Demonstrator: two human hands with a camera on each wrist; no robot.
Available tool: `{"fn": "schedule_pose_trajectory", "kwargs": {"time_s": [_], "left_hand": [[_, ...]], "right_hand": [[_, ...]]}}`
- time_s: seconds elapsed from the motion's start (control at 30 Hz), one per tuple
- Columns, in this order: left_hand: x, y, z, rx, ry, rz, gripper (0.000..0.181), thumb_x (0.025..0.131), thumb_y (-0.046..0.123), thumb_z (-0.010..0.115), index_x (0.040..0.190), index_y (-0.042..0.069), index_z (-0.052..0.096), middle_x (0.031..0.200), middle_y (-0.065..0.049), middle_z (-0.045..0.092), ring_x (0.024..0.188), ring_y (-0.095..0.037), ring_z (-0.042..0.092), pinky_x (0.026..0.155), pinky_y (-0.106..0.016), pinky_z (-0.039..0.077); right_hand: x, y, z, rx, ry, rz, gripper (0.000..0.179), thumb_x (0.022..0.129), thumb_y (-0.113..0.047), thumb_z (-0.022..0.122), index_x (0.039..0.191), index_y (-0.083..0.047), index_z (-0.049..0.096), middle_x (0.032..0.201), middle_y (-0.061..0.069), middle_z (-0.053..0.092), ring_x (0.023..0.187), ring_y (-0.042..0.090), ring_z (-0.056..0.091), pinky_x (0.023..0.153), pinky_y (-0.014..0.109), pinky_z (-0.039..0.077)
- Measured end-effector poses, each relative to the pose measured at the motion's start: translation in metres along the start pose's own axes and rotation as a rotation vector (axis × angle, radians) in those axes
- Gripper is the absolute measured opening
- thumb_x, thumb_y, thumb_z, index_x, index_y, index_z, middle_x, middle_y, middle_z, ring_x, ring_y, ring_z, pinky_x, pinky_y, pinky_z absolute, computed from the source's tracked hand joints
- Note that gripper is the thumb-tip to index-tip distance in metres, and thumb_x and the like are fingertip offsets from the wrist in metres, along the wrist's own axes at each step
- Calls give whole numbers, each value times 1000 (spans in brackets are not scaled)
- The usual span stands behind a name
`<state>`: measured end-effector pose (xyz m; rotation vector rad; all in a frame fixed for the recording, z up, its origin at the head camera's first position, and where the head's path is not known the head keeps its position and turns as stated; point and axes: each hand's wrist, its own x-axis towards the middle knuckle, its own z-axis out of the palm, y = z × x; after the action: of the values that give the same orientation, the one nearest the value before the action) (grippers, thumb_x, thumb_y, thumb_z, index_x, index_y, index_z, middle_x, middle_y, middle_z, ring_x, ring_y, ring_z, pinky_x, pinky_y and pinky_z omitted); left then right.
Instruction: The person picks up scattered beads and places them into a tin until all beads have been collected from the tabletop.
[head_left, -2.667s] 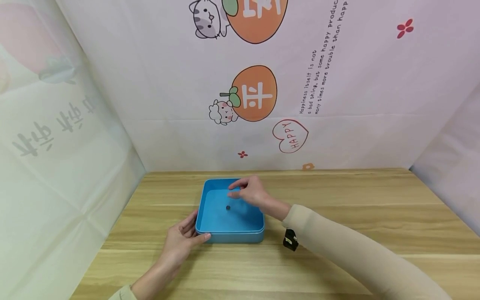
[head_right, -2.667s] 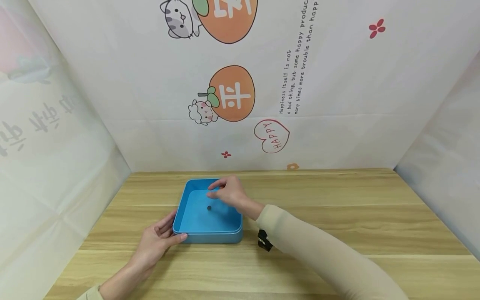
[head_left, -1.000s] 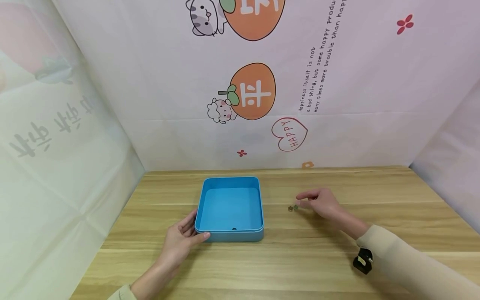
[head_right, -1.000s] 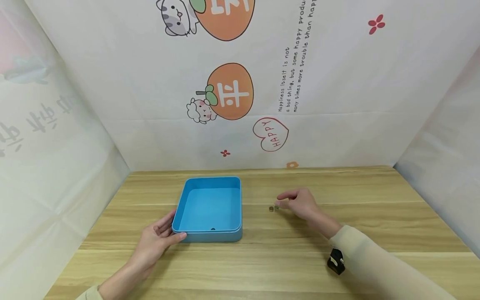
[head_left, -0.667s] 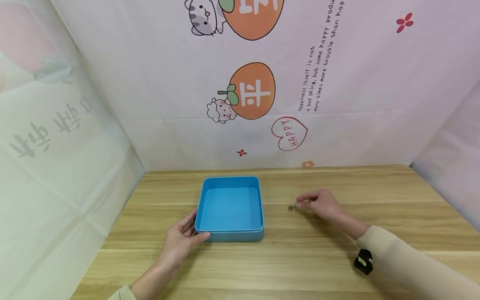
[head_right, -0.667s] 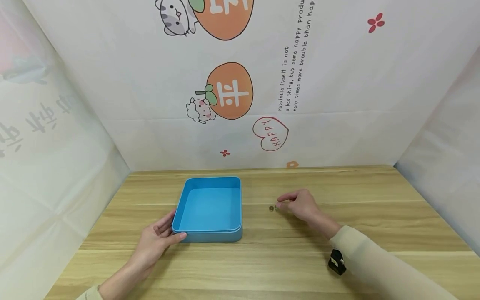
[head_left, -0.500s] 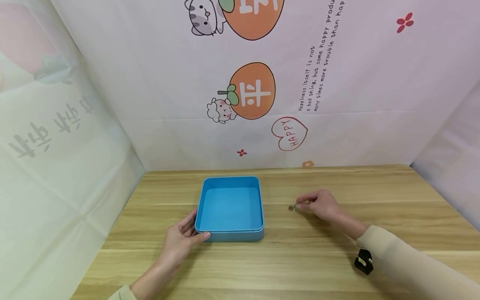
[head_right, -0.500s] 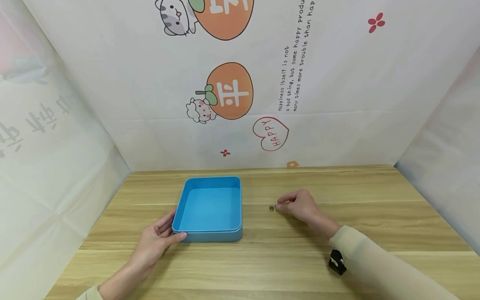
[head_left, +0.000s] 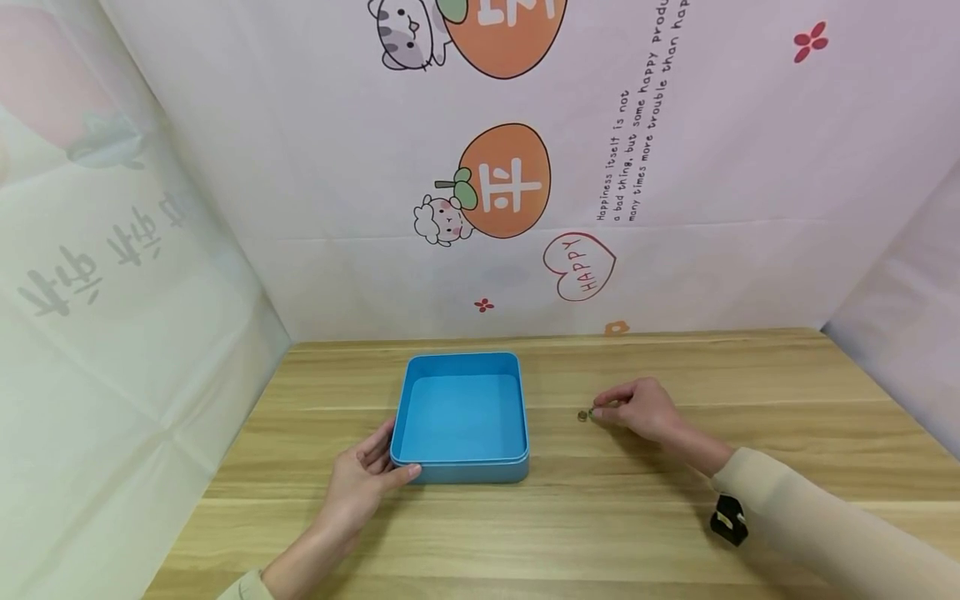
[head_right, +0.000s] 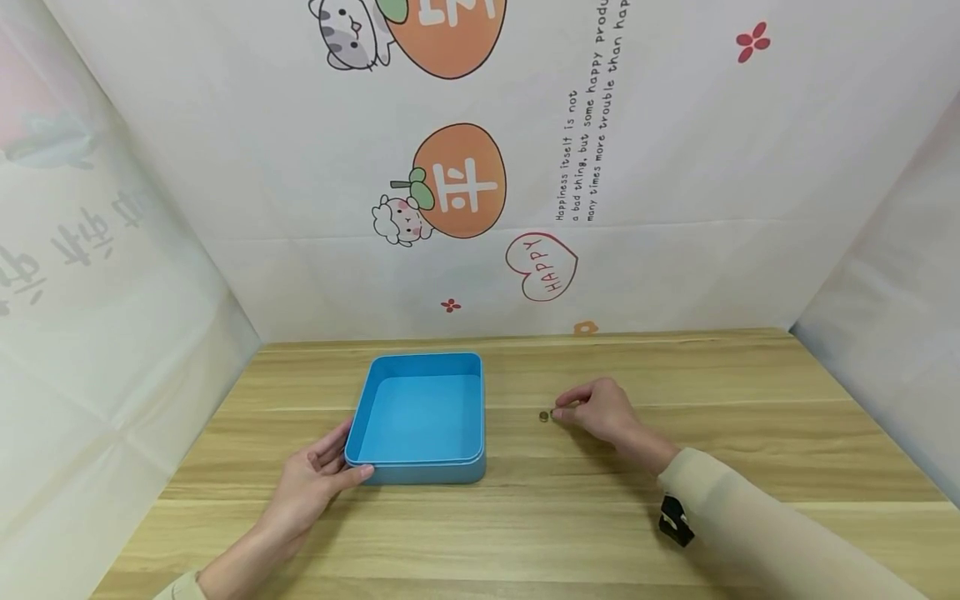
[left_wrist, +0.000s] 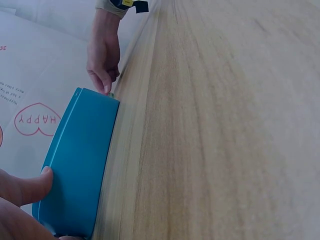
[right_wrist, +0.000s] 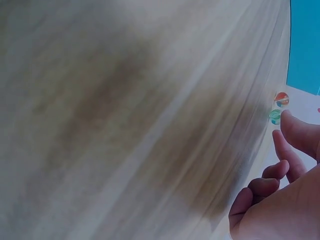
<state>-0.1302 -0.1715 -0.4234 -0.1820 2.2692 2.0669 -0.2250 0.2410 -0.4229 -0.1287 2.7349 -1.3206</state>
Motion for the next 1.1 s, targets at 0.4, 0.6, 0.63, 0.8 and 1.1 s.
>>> {"fn": "schedule_pose_trajectory", "kwargs": {"time_s": [0.4, 0.6, 0.63, 0.8, 1.1], "left_hand": [[0, 0, 0, -6, -3, 3, 86, 88, 0, 85, 160, -1, 39, 164, -25, 35, 148, -40, 39, 109, -44, 47], [1, 0, 0, -9, -1, 4, 86, 87, -1, 85, 160, -1, 39, 164, -26, 36, 148, -40, 39, 109, -43, 48], [1, 0, 0, -10, -2, 5, 86, 87, -1, 85, 160, -1, 39, 164, -26, 36, 147, -40, 40, 108, -43, 48], [0, 0, 0, -11, -4, 6, 86, 88, -1, 85, 160, -1, 39, 164, -26, 35, 147, -40, 40, 108, -42, 48], [0, 1, 0, -6, -4, 3, 86, 88, -1, 85, 161, -1, 39, 164, -26, 35, 147, -40, 40, 109, -43, 47]], "right_hand": [[1, -1, 0, -25, -30, 20, 18, 93, -13, 82, 106, 0, 82, 107, 12, 74, 83, 23, 53, 69, 34, 45], [1, -1, 0, -35, -20, 17, 19, 93, -13, 82, 106, 0, 82, 102, 10, 74, 80, 22, 51, 68, 34, 43], [1, -1, 0, -35, -18, 17, 19, 93, -13, 83, 106, 0, 82, 101, 10, 73, 80, 22, 51, 67, 34, 43], [0, 0, -1, -23, -12, 18, 19, 93, -14, 83, 106, 0, 82, 101, 9, 74, 78, 22, 50, 66, 33, 41], [-3, -3, -2, 13, -8, 14, 21, 93, -14, 83, 107, 1, 81, 101, 10, 74, 74, 20, 46, 60, 29, 37]]}}
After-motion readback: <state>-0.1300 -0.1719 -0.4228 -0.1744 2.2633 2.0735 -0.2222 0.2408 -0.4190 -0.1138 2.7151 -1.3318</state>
